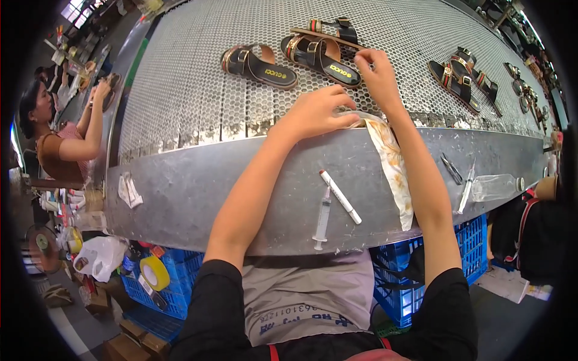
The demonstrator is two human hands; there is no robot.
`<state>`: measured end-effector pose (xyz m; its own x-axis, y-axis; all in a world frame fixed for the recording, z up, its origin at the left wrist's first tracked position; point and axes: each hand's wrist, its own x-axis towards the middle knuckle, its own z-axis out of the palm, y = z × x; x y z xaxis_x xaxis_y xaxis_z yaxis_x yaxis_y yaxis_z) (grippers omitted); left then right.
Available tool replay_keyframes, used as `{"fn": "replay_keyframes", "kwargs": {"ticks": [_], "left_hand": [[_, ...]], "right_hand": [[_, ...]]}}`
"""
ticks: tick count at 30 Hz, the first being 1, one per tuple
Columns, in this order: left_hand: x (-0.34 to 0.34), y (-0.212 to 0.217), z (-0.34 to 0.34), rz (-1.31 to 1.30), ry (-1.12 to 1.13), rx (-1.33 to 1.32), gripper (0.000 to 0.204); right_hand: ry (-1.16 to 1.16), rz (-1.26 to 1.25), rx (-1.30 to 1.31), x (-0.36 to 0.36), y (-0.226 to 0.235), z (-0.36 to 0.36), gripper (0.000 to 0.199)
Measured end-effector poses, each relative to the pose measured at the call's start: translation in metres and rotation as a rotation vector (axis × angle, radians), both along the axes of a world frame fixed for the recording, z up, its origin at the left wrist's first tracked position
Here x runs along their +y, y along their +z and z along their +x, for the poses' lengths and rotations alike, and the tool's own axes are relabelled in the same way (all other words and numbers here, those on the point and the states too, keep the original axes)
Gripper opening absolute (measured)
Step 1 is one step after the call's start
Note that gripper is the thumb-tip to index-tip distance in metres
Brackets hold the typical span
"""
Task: Cleaning and inspecting sandals on a production line conveyor.
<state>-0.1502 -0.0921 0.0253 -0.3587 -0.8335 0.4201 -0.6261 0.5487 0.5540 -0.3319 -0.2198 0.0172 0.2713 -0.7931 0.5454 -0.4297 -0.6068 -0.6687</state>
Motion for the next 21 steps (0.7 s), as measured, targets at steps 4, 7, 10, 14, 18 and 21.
{"fn": "replay_keyframes", "kwargs": {"ticks": [4,7,10,14,18,21], "left_hand": [[-0.008,-0.006,0.001,0.124,-0.090,-0.089,0.024],[-0.012,-0.011,0.004,0.123,-0.153,-0.059,0.021],[-0.010,-0.001,0.000,0.081,-0.162,0.054,0.019],[0.001,0.032,-0.026,0.240,-0.250,0.366,0.017],[0.024,0.036,-0.067,0.027,-0.433,0.304,0.017],[0.039,0.028,-0.098,0.143,-0.516,0.199,0.016]], "right_hand": [[-0.049,0.094,-0.202,-0.009,-0.008,-0.001,0.023],[-0.048,0.141,-0.205,-0.010,-0.009,0.001,0.023],[-0.013,0.143,-0.192,-0.007,-0.002,0.002,0.022],[0.062,0.319,-0.552,-0.007,0.020,-0.012,0.015],[0.143,0.364,-0.546,0.011,0.069,-0.028,0.018],[0.288,0.428,-0.443,0.018,0.101,-0.036,0.020]]}}
